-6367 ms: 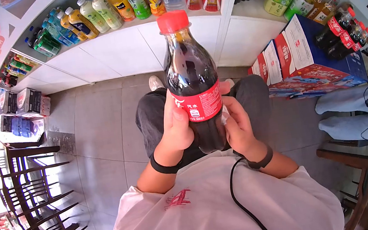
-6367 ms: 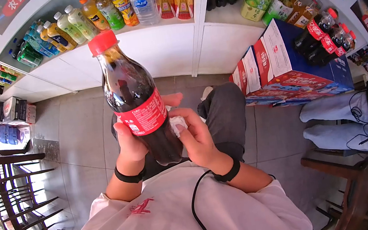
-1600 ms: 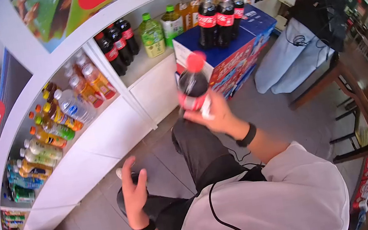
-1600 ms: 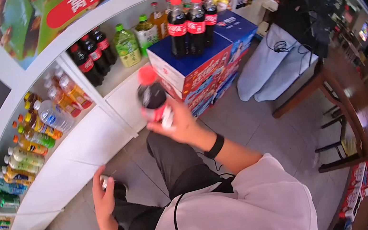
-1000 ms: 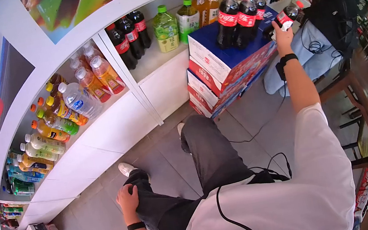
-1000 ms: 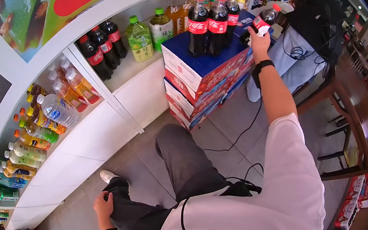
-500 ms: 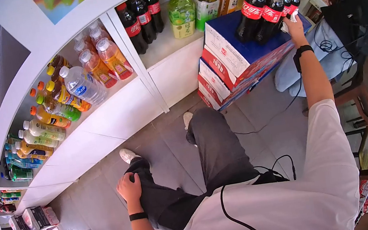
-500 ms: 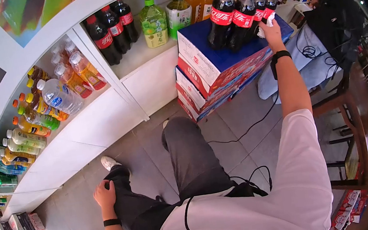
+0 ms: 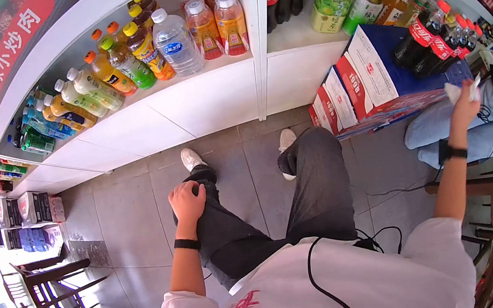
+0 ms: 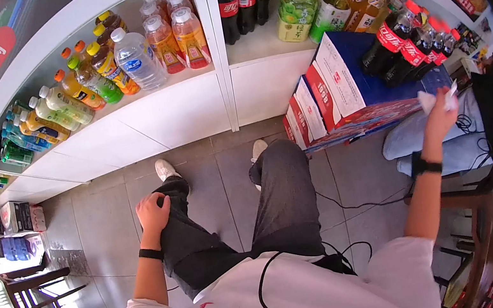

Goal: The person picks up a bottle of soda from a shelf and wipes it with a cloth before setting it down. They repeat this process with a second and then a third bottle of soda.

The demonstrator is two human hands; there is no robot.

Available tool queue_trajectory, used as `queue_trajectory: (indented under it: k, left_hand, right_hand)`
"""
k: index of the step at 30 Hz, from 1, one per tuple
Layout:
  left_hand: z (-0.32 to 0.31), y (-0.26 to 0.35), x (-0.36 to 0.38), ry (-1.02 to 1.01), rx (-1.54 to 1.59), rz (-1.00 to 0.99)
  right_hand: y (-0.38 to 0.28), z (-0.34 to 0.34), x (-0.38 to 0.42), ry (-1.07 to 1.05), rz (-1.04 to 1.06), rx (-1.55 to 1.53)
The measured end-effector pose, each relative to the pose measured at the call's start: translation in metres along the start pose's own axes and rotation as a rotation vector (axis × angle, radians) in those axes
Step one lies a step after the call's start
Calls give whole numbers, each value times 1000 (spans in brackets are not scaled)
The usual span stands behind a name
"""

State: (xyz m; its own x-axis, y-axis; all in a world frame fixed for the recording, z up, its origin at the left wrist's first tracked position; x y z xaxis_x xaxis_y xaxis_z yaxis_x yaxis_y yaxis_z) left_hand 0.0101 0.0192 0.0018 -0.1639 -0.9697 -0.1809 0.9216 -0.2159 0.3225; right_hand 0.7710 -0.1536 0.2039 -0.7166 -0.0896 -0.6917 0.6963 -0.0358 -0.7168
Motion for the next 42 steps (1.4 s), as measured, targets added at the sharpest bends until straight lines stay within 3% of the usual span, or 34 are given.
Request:
queue_trajectory:
  k: [3, 5, 6, 8, 10, 11, 12, 13, 15, 18, 20, 22, 26, 27, 29, 35, 37, 38, 40, 42]
  left_hand:
    - [3, 10, -5, -92, 2, 85]
    - [-1, 11, -4, -72, -34, 55]
    - [-3, 11, -5, -56, -53, 36]
    - [-5, 10, -6, -58, -53, 47]
    - [-4, 8, -2, -42, -37, 58]
    - [-4, 6, 1, -47, -33, 71]
    - [-4, 5, 2, -47, -28, 83]
    - [-4, 4, -2, -39, -22, 90]
    - [-1, 4, 0, -3, -21, 79]
    - [-3, 2, -4, 2, -4, 95]
    - [-1, 4, -5, 16, 4, 90]
    - [0, 7, -5, 30, 10, 99]
    - [1, 5, -5, 38, 18, 82]
    - [2, 4, -4, 41, 20, 79]
    - [2, 5, -3, 47, 23, 83]
    - [1, 3, -2, 18, 32, 101]
    - [7, 7, -5, -42, 69, 120]
    - [11, 9, -8, -50, 294, 166]
    - [22, 22, -12, -87, 748, 252]
    - [79, 79, -17, -194, 848, 144]
  right_hand:
    - [-101, -55, 95, -369, -35, -265]
    - [-172, -104, 134, -559, 116, -212]
    - [-180, -132, 146, -618, -74, -360]
    - [-209, -194, 148, -677, -26, -414]
    - [-214, -267, 141, -722, -224, -534]
    - [-226, -295, 133, -707, -187, -311]
    - [-221, -336, 126, -657, -119, -504]
    - [-193, -383, 113, -710, -186, -456]
    - [-226, -407, 117, -921, -327, -522]
    - [-231, -442, 119, -670, 145, -242]
    - [-208, -476, 115, -728, 247, -186]
    - [-208, -482, 119, -728, 246, -76]
    - [-230, -430, 134, -598, 288, -251]
    - [-213, -434, 135, -410, 470, -271]
    - [-220, -392, 147, -538, 160, -381]
    - [-238, -275, 164, -446, 33, -561]
    - [-242, -236, 172, -506, -109, -636]
    - [-249, -216, 180, -574, -155, -651]
    - [-273, -179, 198, -740, 7, -544]
    - [-298, -150, 219, -925, 107, -553]
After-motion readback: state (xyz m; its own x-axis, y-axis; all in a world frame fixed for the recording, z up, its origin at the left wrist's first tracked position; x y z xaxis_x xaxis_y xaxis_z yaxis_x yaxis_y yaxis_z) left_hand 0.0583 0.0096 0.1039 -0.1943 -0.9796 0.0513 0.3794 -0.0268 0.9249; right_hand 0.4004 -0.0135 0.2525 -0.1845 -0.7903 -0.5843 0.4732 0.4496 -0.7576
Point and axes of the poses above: each hand's wrist, its own x-axis away from the middle knuckle, its own z-axis out of the back of the hand, y = z × x, the point moved 3 cm from there along -x, towards the middle knuckle, and after that the axes turned 5 degrees about y, right-handed, at the moved point
